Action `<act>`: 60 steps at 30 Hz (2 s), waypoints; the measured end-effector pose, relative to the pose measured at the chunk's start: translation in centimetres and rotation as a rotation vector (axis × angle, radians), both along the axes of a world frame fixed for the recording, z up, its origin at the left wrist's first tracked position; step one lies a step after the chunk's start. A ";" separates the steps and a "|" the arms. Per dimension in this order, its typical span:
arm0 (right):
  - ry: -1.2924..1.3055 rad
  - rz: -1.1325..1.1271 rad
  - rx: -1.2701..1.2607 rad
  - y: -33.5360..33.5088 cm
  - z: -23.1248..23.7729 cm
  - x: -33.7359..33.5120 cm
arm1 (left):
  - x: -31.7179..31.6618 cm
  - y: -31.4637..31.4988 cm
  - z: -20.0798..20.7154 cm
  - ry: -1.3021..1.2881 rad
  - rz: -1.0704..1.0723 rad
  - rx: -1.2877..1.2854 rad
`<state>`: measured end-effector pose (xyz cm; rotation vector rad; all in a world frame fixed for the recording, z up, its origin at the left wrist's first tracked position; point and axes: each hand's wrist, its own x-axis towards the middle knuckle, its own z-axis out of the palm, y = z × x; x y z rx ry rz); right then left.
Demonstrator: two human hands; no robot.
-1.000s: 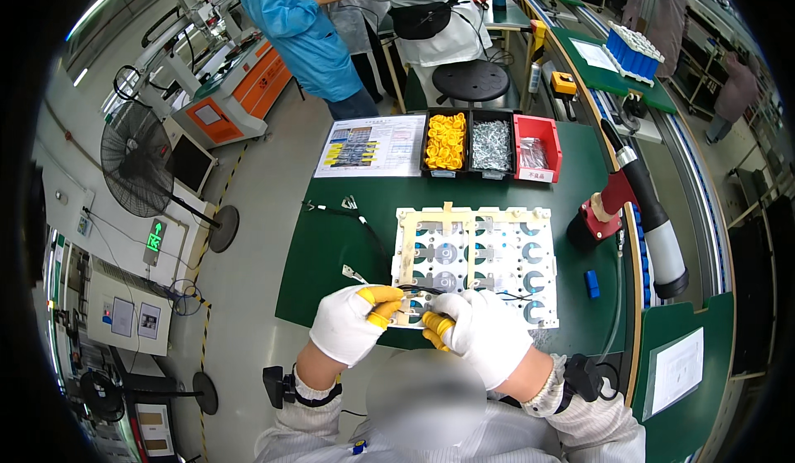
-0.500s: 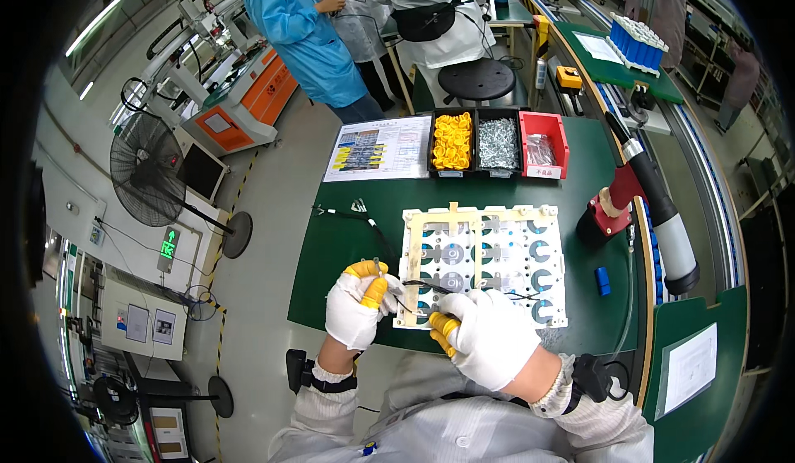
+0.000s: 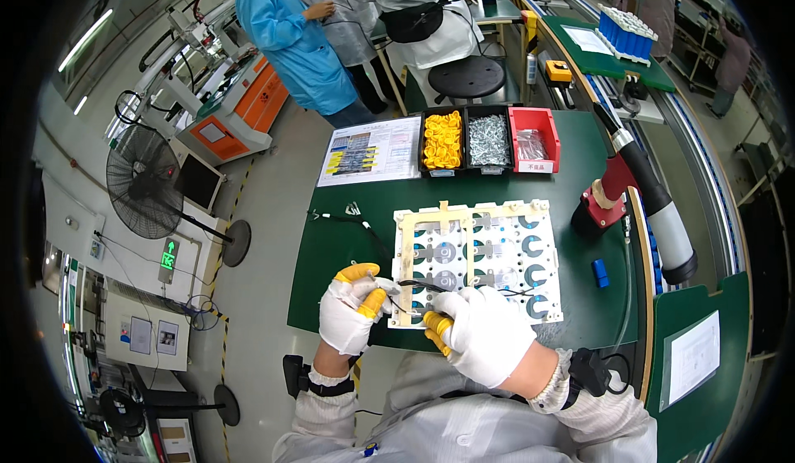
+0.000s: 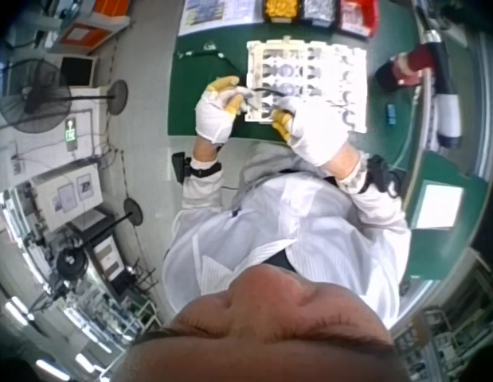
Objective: Manually assemble electronic components and wire harnesses into a housing using an electric screwdriver.
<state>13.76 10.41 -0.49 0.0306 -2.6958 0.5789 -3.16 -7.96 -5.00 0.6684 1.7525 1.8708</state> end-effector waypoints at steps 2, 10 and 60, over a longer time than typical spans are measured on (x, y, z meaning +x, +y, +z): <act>-0.017 -0.007 -0.010 0.0 0.0 0.0 | 0.3 -0.2 0.3 0.125 0.043 -0.076; -0.015 -0.024 -0.053 0.1 -0.5 0.1 | 0.7 0.0 2.6 0.559 -0.073 -0.179; -0.122 -0.003 -0.049 -0.5 1.3 0.2 | 0.3 1.4 7.6 1.446 -0.376 -0.561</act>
